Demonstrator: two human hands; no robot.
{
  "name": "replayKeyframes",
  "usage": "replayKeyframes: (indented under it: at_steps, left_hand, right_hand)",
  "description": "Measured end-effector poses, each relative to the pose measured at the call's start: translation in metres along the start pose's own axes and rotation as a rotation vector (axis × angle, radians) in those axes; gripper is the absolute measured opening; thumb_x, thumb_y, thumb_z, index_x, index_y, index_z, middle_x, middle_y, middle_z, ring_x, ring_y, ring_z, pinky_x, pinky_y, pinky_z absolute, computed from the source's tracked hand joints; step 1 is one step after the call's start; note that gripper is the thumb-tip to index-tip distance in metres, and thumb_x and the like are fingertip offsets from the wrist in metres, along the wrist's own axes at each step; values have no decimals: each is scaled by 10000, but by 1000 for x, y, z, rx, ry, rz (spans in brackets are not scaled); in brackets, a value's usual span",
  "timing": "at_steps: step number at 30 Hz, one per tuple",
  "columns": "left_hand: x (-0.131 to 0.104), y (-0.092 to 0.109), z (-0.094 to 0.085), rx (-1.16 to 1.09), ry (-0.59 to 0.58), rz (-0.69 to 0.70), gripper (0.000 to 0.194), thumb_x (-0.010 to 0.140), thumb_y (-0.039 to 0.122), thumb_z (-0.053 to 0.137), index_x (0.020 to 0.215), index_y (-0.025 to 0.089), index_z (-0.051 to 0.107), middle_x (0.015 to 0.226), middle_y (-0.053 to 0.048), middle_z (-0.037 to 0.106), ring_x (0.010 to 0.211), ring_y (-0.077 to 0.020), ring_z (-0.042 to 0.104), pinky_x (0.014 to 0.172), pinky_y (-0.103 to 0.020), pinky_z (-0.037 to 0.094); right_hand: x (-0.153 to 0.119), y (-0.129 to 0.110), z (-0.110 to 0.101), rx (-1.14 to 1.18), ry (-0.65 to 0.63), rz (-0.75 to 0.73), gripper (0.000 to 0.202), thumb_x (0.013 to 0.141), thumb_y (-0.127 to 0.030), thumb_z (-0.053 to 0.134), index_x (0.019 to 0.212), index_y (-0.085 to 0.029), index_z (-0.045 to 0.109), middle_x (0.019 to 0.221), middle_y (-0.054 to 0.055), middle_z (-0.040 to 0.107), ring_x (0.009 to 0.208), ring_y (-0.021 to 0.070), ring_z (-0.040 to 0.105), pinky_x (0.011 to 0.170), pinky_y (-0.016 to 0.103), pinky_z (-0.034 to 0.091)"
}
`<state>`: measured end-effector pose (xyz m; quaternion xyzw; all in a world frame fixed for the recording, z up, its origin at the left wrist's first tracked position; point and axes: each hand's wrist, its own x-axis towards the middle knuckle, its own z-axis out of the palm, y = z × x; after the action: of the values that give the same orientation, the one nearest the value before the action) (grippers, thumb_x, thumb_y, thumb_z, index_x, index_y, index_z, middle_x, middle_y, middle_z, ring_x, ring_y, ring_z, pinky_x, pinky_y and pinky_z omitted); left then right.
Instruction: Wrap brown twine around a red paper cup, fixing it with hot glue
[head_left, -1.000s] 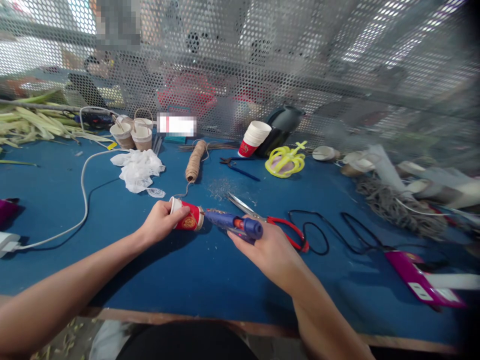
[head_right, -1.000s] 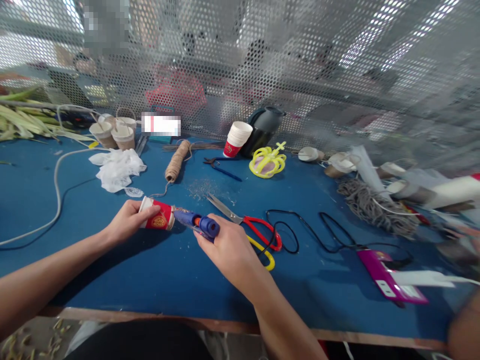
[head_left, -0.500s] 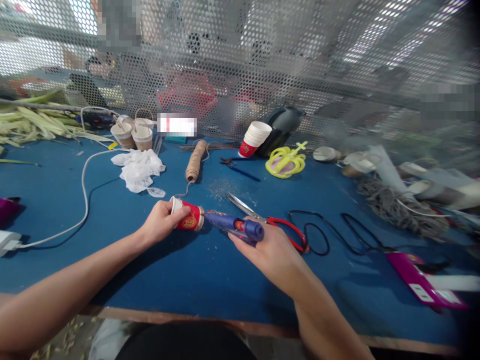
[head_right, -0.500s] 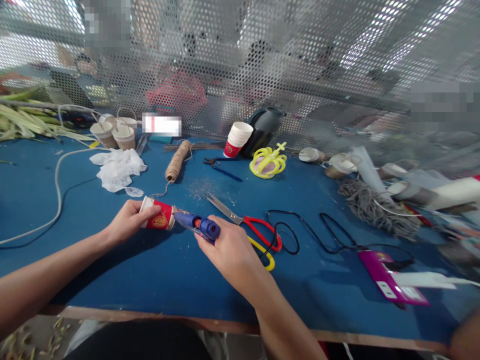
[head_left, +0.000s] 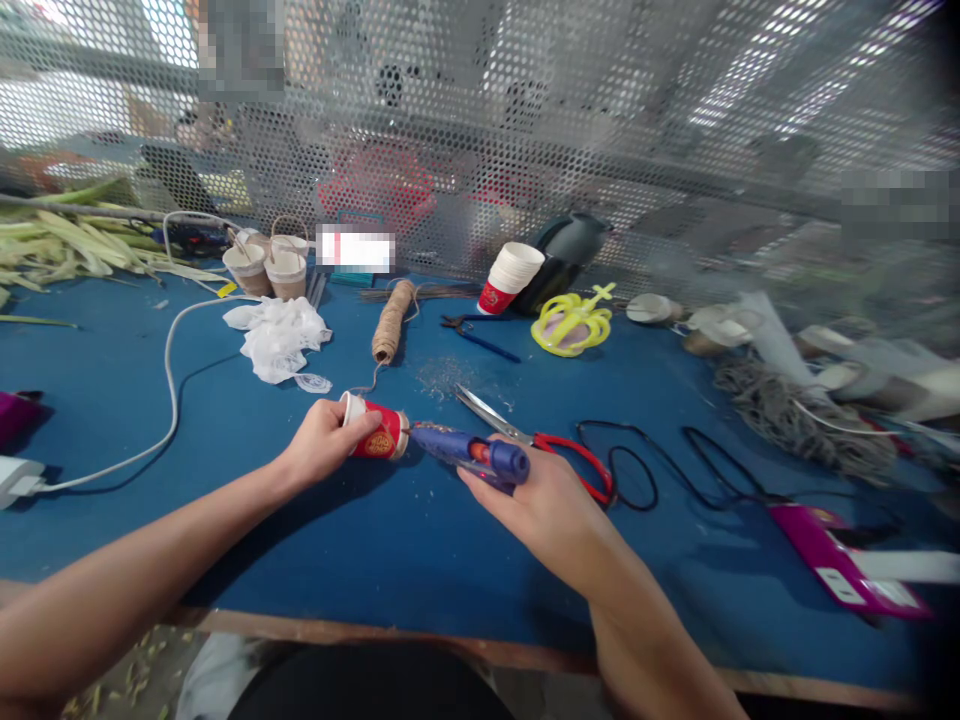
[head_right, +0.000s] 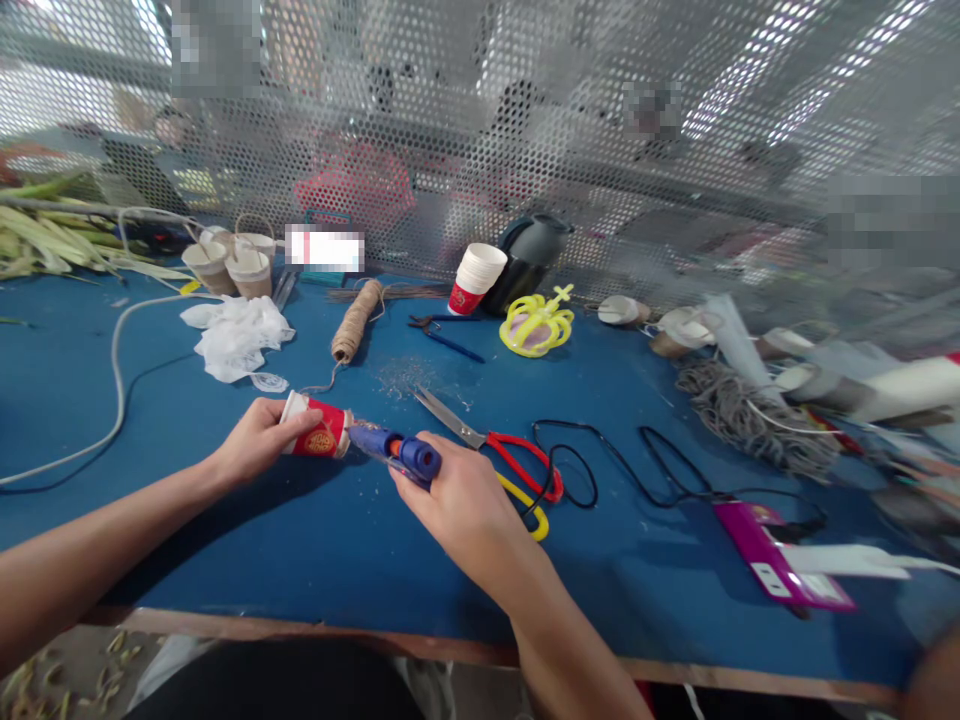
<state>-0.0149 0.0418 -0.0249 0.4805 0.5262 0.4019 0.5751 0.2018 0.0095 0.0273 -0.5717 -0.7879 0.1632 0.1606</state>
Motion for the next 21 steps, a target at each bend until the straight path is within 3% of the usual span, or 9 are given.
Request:
replayKeyframes:
  at_steps: [21]
  left_hand:
    - [2,-2,-1,49,18,28,296,635,402,595,538,122,597,489,-15,587,507,-146,540,488,-230,409]
  right_hand:
    - [-2,-4,-3,22,-66,-12,130,764,-237,512,644,-190,499,595,-10,568,529,119,505,503,230,384]
